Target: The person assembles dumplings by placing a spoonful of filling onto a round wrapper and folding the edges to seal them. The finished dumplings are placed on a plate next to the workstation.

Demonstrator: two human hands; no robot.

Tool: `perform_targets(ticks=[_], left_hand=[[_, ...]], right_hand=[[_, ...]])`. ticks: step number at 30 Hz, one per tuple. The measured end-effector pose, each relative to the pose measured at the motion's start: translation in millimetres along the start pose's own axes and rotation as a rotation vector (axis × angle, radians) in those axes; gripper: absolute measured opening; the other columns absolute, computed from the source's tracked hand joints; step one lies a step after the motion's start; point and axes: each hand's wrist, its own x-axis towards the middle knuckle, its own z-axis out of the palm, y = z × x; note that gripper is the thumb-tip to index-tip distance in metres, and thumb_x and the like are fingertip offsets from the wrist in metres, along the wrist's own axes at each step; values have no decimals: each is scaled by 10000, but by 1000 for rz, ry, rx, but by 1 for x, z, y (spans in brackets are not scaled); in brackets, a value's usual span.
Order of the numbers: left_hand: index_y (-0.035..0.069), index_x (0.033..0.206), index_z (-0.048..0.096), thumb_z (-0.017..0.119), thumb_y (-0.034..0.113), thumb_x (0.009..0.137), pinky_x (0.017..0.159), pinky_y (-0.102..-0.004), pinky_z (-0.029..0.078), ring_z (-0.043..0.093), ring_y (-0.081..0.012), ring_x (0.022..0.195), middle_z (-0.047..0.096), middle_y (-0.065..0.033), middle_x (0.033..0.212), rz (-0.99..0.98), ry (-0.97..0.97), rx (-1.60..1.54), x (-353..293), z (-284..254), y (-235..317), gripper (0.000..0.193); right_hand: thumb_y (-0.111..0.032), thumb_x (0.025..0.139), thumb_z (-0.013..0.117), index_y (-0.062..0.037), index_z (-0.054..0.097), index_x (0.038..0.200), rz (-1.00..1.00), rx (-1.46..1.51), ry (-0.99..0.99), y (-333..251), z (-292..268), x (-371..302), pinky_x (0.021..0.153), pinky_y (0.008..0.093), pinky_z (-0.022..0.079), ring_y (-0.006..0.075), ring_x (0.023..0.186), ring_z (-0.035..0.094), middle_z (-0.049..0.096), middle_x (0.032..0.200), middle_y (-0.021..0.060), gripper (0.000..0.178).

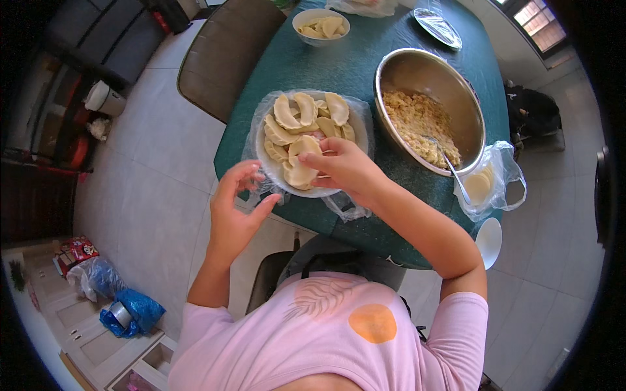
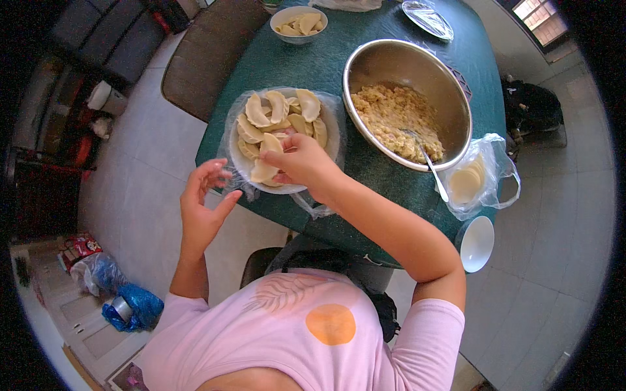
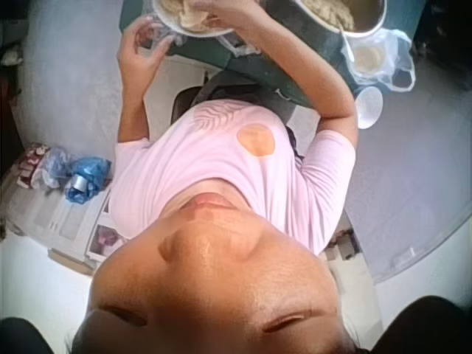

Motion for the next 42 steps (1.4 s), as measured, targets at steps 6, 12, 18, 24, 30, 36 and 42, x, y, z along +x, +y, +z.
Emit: perform_targets(ticks=[6, 12, 18, 24, 30, 36, 42], left_hand=[[38, 1048, 575, 747, 19, 660, 815, -312, 481, 614, -232, 950, 615, -111, 1106, 104, -231, 265, 41, -1, 7, 425], [12, 915, 605, 720, 22, 690, 832, -349, 482, 611, -285, 937, 644, -123, 991, 241, -316, 241, 62, -1, -19, 253], [17, 844, 615, 721, 26, 683, 817, -355, 474, 597, -286, 924, 644, -111, 972, 376, -327, 328, 72, 4, -30, 192], [9, 842, 622, 715, 12, 701, 864, -363, 454, 586, -283, 975, 638, -123, 1008, 351, -300, 386, 61, 6, -25, 169], [3, 862, 612, 670, -15, 739, 934, -380, 421, 556, -303, 1068, 602, -133, 1113, 377, -243, 428, 54, 8, -16, 137], [18, 859, 595, 656, -52, 734, 944, -408, 419, 546, -332, 1087, 587, -151, 1133, 474, -169, 385, 50, 23, 9, 156], [24, 853, 586, 657, -66, 721, 934, -413, 428, 548, -344, 1082, 580, -160, 1129, 555, -198, 368, 43, 36, 30, 175]], right_hand=[[-152, 872, 627, 59, 519, 1038, 85, 344, -145, 8, 20, 18, 824, 308, 547, 211, 901, 633, 602, 967, 123, 289], [-100, 870, 588, 70, 537, 995, 4, -115, -33, 14, 10, 46, 690, 287, 572, 208, 722, 649, 611, 858, 142, 217], [-83, 818, 579, 57, 610, 770, -61, -135, 18, 23, 1, 50, 484, 282, 506, 190, 575, 651, 633, 651, 126, 151], [-75, 884, 525, 22, 532, 971, -372, -224, -101, 41, -18, -35, 593, 265, 492, 129, 668, 628, 618, 802, 66, 130], [-32, 766, 607, -1, 655, 810, -156, -688, 145, 67, -104, -151, 642, 330, 520, 227, 658, 662, 655, 738, 145, 72], [-22, 798, 587, 0, 617, 871, -513, -1104, 1026, 80, -249, -159, 738, 405, 502, 357, 829, 620, 618, 902, 190, 83], [-60, 788, 616, -12, 605, 841, -416, -1408, 962, 94, -301, -129, 764, 383, 498, 331, 836, 605, 588, 895, 169, 72]])
